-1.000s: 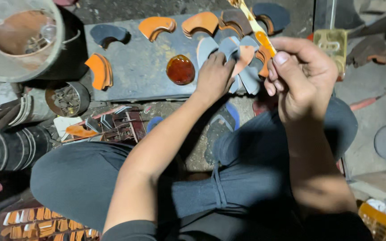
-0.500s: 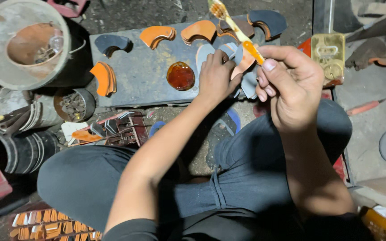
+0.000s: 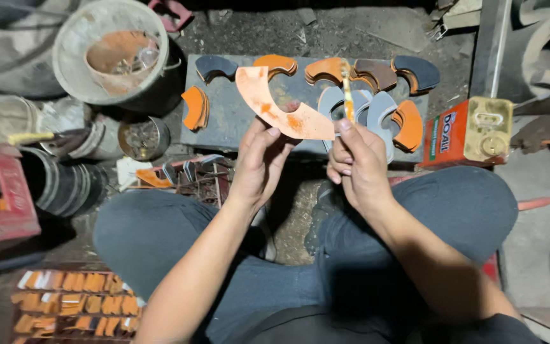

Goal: The person sits on the floor and uses a brush to apply a reddish-brown liquid to curved brake shoe components. They handle several gray and orange parts one at a time, dipping the brush into a small container and coating each piece before setting it aside.

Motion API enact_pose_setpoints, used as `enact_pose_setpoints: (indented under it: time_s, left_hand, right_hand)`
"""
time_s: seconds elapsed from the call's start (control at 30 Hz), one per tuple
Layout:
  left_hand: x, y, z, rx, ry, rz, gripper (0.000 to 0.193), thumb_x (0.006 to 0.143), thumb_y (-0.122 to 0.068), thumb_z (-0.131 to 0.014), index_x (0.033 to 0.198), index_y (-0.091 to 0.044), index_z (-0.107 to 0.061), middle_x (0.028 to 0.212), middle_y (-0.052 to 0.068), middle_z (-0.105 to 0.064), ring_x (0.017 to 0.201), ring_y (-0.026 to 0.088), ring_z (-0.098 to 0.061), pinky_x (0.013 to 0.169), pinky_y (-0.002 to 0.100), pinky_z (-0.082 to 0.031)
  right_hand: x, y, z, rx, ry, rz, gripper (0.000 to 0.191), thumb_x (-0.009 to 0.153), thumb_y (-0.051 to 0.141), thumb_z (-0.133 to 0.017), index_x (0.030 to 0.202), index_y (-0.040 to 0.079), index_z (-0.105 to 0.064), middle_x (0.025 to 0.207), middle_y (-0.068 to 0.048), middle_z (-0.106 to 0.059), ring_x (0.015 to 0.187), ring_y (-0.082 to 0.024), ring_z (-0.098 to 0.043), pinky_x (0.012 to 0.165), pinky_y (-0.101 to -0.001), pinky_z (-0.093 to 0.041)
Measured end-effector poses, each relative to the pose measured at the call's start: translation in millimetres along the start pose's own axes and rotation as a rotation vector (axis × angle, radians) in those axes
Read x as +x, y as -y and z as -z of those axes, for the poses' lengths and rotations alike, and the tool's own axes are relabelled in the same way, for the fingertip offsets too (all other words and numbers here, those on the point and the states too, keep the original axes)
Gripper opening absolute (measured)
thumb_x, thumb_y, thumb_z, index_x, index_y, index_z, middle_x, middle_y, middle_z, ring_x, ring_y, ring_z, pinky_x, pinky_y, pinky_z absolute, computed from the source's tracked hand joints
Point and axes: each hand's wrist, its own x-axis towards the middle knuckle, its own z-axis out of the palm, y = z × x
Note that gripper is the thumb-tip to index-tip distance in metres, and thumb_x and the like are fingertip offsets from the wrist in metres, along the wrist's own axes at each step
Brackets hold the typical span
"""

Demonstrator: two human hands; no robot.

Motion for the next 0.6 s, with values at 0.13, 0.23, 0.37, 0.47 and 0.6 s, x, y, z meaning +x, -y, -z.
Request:
enact_pose_setpoints:
  time_s: [0.13,0.23,0.37,0.47,0.6]
  left_hand:
    - [-10.3,-8.8,-3.1,-0.010,-0.015,0.021,0.049,0.101,-0.018,-0.059,0.145,0.001,-0.050,0.140,0.012,-0.060,0.132,0.024,-0.056,0.117,0.044,-0.043]
    - [-22.1,-39.5,-8.2,0.832,-0.300,-0.128,0.054,0.092,-0.018,-0.067,0.141,-0.003,-0.052,0.137,0.011,-0.063,0.123,0.025,-0.062,0.108,0.043,-0.050]
    - [-47.9,-93.0,-16.5,1.649,-0.132,-0.717,0.063,0.088,-0.018,-0.076,0.144,-0.005,-0.049,0.145,0.022,-0.050,0.141,0.036,-0.043,0.119,0.050,-0.035]
    - [-41.3,-106.3,-16.9,1.866,0.173,-0.644,0.056,0.084,-0.019,-0.079,0.135,-0.010,-0.059,0.139,0.015,-0.059,0.138,0.036,-0.048,0.115,0.053,-0.036]
    - [-30.9,-94.1,-3.8,1.877,0.210,-0.659,0.041,0.091,-0.017,-0.077,0.129,-0.012,-0.063,0.130,0.005,-0.066,0.129,0.030,-0.058,0.110,0.048,-0.044]
  right_hand:
    - [0.4,-0.3,0.2,-0.081,0.001,-0.024,0.017,0.100,0.021,-0.065,0.093,0.007,-0.058,0.059,0.007,-0.034,0.046,-0.006,-0.034,0.041,-0.0259,-0.033]
    - [2.8,13.6,0.1,-0.084,0.025,0.063,0.019,0.101,0.017,-0.068,0.088,0.007,-0.057,0.058,0.008,-0.032,0.047,-0.005,-0.032,0.042,-0.0257,-0.033]
    - [3.1,31.6,-7.4,-0.155,0.013,0.106,0.019,0.099,0.016,-0.068,0.085,0.007,-0.059,0.057,0.007,-0.035,0.046,-0.006,-0.032,0.041,-0.0256,-0.032]
    - [3.6,37.5,-16.6,-0.201,0.048,0.058,0.019,0.099,0.017,-0.069,0.085,0.007,-0.060,0.058,0.007,-0.036,0.047,-0.006,-0.032,0.041,-0.0256,-0.032]
    - [10.9,47.3,-19.9,-0.321,0.080,0.017,0.021,0.100,0.019,-0.068,0.086,0.005,-0.060,0.058,0.006,-0.038,0.044,-0.005,-0.030,0.039,-0.0264,-0.030]
